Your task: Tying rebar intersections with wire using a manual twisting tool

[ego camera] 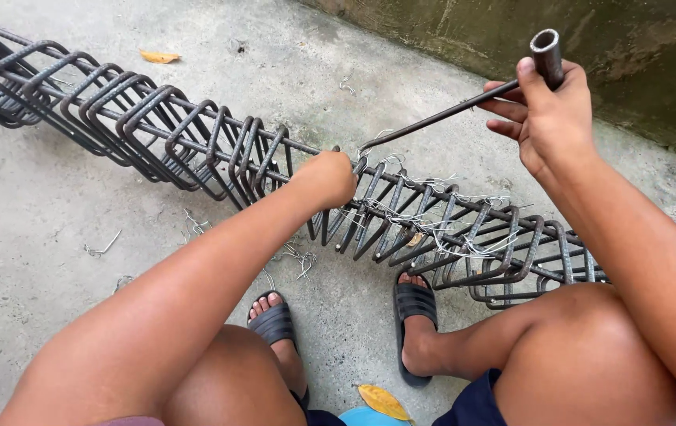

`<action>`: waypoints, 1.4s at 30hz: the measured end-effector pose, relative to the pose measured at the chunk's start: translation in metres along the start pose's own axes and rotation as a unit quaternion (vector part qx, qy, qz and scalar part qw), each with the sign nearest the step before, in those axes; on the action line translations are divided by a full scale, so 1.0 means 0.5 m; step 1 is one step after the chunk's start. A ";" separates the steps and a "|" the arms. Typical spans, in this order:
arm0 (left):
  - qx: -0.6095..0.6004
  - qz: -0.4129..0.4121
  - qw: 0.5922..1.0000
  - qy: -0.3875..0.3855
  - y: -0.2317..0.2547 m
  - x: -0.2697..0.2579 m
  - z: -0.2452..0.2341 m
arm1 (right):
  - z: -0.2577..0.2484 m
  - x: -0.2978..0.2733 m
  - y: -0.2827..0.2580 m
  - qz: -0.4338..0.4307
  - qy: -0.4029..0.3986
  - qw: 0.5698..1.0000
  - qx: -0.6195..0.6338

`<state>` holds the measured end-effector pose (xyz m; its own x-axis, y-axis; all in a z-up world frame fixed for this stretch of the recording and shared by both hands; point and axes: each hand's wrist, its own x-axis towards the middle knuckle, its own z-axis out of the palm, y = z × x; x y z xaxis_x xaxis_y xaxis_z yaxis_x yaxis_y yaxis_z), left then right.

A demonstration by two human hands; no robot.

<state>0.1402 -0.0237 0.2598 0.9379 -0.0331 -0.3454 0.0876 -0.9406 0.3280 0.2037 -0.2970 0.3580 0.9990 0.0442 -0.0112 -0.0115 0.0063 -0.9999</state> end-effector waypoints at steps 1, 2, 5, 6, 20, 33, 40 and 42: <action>-0.014 -0.004 1.000 0.001 0.001 0.001 0.002 | -0.005 0.000 0.006 -0.001 0.001 1.000 0.012; -0.027 -0.008 1.000 0.003 0.001 0.002 0.003 | -0.009 0.000 0.013 -0.002 0.002 1.000 0.024; -0.011 0.002 1.000 -0.005 0.005 -0.005 -0.004 | 0.008 -0.007 -0.005 0.063 0.073 0.995 0.016; -0.010 0.003 1.000 -0.002 0.004 -0.003 -0.001 | 0.000 -0.002 0.007 0.059 0.073 0.995 0.017; -0.054 -0.015 0.998 -0.037 0.010 -0.025 -0.016 | 0.108 -0.090 -0.074 -0.022 0.048 0.995 0.085; -0.080 -0.053 0.993 -0.073 0.007 -0.013 -0.042 | -0.008 -0.043 -0.060 0.026 0.131 0.984 0.118; -0.090 -0.017 0.989 0.114 -0.014 0.065 -0.049 | -0.022 -0.037 -0.054 0.014 0.129 0.986 0.104; -0.117 -0.010 0.987 0.108 -0.011 0.083 -0.046 | -0.034 -0.030 -0.041 0.013 0.126 0.987 0.096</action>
<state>0.1863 -0.0118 0.2640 0.9826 0.0818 -0.1665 0.1587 -0.8354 0.5262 0.1896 -0.3150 0.3783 0.9772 -0.2030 -0.0617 -0.0206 0.1989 -0.9798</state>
